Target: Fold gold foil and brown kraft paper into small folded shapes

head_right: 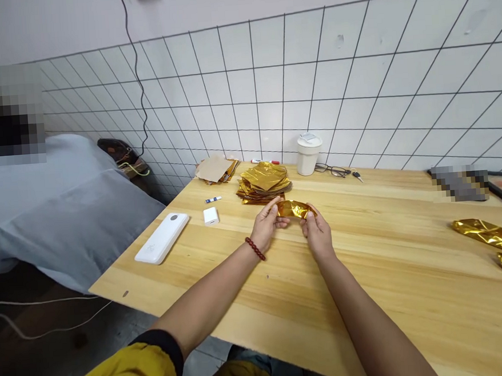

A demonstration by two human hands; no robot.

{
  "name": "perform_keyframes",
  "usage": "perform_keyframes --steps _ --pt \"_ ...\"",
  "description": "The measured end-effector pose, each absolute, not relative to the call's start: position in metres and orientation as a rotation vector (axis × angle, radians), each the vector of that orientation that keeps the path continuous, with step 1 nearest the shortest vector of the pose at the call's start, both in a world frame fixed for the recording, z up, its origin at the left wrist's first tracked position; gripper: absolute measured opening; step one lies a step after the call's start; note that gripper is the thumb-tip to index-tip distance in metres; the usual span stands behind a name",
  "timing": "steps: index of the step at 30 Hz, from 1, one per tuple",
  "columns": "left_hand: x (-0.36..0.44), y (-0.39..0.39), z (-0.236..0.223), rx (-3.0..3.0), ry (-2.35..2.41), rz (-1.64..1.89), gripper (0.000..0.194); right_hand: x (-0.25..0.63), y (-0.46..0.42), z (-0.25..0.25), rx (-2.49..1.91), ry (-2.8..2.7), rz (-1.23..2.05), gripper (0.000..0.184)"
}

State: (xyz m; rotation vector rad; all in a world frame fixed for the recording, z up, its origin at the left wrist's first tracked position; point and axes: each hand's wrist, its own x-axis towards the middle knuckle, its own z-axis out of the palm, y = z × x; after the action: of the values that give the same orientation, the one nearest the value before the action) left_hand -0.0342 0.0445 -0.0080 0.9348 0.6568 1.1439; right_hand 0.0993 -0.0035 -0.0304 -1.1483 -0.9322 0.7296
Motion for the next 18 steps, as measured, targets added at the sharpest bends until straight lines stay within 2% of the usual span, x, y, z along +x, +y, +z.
perform_keyframes --steps 3,7,18 --pt "-0.0336 0.0442 -0.0069 0.926 0.650 1.168 0.048 0.0997 -0.0024 -0.0311 -1.139 -0.894 0.730 0.058" --pt "-0.0338 0.0457 -0.0079 0.950 0.612 1.178 0.053 0.0981 -0.0035 -0.0313 -1.127 -0.956 0.731 0.054" --pt "-0.0309 0.0410 -0.0120 1.266 0.628 1.130 0.052 0.0996 -0.0033 -0.0221 -1.051 -0.848 0.746 0.045"
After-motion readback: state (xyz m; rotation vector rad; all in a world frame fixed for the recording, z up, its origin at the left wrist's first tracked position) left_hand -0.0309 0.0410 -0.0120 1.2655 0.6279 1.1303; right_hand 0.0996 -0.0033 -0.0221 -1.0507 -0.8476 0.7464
